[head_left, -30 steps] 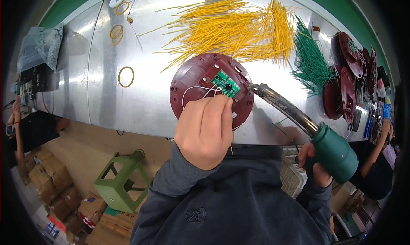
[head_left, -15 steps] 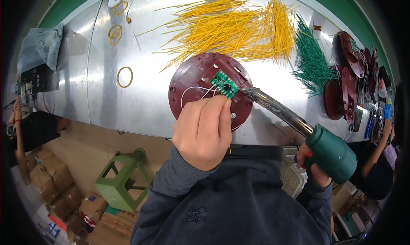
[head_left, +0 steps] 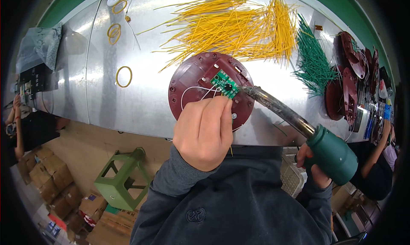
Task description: The person solders wires to the circuit board of a plastic base using a soldering iron, places the assembled base onto the conveyor line, and solders wires onto another base.
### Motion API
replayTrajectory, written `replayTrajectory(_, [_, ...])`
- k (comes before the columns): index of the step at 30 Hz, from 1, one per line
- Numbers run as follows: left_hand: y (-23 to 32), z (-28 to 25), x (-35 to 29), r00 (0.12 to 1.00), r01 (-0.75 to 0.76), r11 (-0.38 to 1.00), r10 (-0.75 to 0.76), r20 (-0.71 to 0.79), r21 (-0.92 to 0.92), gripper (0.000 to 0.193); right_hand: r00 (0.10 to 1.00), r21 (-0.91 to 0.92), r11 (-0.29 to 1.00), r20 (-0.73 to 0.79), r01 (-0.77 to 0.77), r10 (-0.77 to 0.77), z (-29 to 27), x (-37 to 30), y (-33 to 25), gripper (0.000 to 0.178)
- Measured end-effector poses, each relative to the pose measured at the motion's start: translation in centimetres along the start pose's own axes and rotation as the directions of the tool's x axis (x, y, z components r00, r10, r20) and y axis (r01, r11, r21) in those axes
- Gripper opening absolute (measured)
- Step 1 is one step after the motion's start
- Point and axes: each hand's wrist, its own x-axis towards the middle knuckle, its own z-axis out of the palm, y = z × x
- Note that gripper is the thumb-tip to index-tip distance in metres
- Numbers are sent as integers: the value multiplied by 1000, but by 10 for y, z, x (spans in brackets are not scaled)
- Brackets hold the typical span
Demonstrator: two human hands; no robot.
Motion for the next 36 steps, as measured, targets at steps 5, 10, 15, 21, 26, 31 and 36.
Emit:
replayTrajectory(5, [0,0,0,1000,0,1000,0,5,-10,12,957,399,917,-254,-31,143,13,-10,2,33])
replayTrajectory(10, [-3,0,-1,999,-45,999,45,12,7,18,976,401,916,-191,-23,108,8,-9,7,41])
replayTrajectory(15, [-2,0,-1,999,-33,999,33,16,4,18,985,361,932,-145,-35,93,10,1,-5,38])
replayTrajectory(21, [0,0,-1,1000,-2,1000,2,18,12,15,969,235,963,-176,-130,174,10,3,-11,33])
replayTrajectory(26, [0,0,-1,1000,-1,1000,0,18,19,12,966,419,882,-43,-216,257,3,-6,0,52])
replayTrajectory(31, [2,-4,2,998,-16,1000,18,66,-23,14,988,449,888,-63,-97,140,2,-2,10,53])
replayTrajectory(36, [-2,-5,3,993,-67,994,75,90,-87,17,994,564,826,-77,-17,74,4,3,21,54])
